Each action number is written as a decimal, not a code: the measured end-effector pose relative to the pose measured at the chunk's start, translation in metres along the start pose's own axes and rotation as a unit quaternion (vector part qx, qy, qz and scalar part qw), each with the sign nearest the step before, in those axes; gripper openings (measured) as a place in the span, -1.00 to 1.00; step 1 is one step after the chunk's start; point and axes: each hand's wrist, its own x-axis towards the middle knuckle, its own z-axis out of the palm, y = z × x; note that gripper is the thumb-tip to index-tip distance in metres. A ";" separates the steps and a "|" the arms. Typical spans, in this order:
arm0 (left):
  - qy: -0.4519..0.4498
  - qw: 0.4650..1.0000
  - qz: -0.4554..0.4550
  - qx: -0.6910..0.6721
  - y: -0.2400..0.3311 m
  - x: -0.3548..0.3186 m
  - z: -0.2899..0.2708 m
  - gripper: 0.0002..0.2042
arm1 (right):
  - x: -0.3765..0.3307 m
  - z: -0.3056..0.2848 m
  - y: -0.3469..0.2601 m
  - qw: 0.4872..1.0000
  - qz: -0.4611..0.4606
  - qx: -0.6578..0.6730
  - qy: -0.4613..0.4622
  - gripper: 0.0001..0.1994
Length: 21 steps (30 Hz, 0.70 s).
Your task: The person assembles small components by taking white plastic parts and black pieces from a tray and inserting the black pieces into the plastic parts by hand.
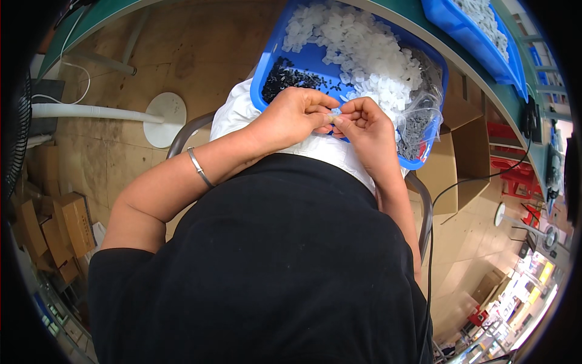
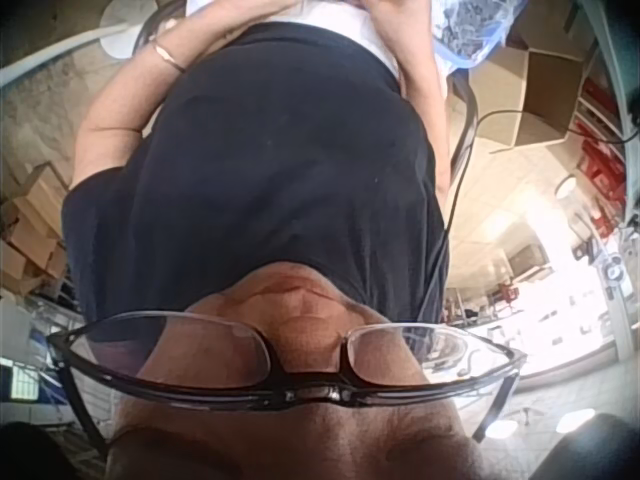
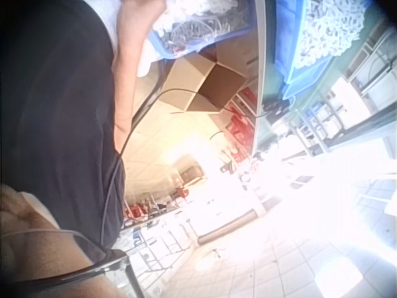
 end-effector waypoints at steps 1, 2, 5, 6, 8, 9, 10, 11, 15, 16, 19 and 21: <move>0.004 1.000 -0.009 -0.006 -0.001 0.001 -0.001 -0.72 | 0.000 0.001 0.001 1.000 0.008 0.002 -0.002 -0.89; 0.005 1.000 -0.009 -0.006 -0.004 0.003 -0.002 -0.72 | 0.000 0.002 0.001 1.000 0.016 0.004 -0.004 -0.89; -0.002 0.999 -0.019 -0.029 -0.009 0.008 -0.004 -0.72 | 0.001 -0.001 -0.001 0.999 0.033 0.037 0.003 -0.88; -0.004 0.999 -0.025 -0.039 -0.009 0.009 -0.004 -0.71 | 0.001 -0.001 -0.002 0.999 0.033 0.038 0.003 -0.88; -0.006 0.998 -0.030 -0.049 -0.008 0.009 -0.003 -0.71 | 0.000 -0.003 -0.006 0.997 0.054 0.054 -0.013 -0.88; -0.007 0.998 -0.034 -0.047 -0.008 0.009 -0.003 -0.70 | 0.000 -0.004 -0.005 0.997 0.054 0.054 -0.013 -0.88; -0.008 0.998 -0.037 -0.043 -0.008 0.008 -0.003 -0.70 | 0.000 -0.005 -0.004 0.997 0.052 0.052 -0.017 -0.89; -0.008 0.998 -0.037 -0.043 -0.007 0.008 -0.003 -0.70 | 0.001 -0.005 -0.004 0.997 0.049 0.049 -0.022 -0.89; 0.001 0.999 -0.030 -0.021 -0.005 0.005 0.000 -0.71 | 0.001 -0.006 -0.003 0.996 0.059 0.061 -0.020 -0.89; 0.003 1.000 -0.025 -0.017 -0.005 0.005 0.000 -0.71 | 0.001 -0.007 -0.002 0.996 0.063 0.063 -0.021 -0.89; 0.007 1.000 -0.006 -0.002 -0.004 0.003 0.003 -0.72 | 0.001 -0.008 0.000 0.995 0.069 0.069 -0.023 -0.89; 0.012 1.000 -0.001 0.009 -0.004 0.002 0.005 -0.72 | 0.000 -0.008 0.001 0.995 0.070 0.074 -0.023 -0.88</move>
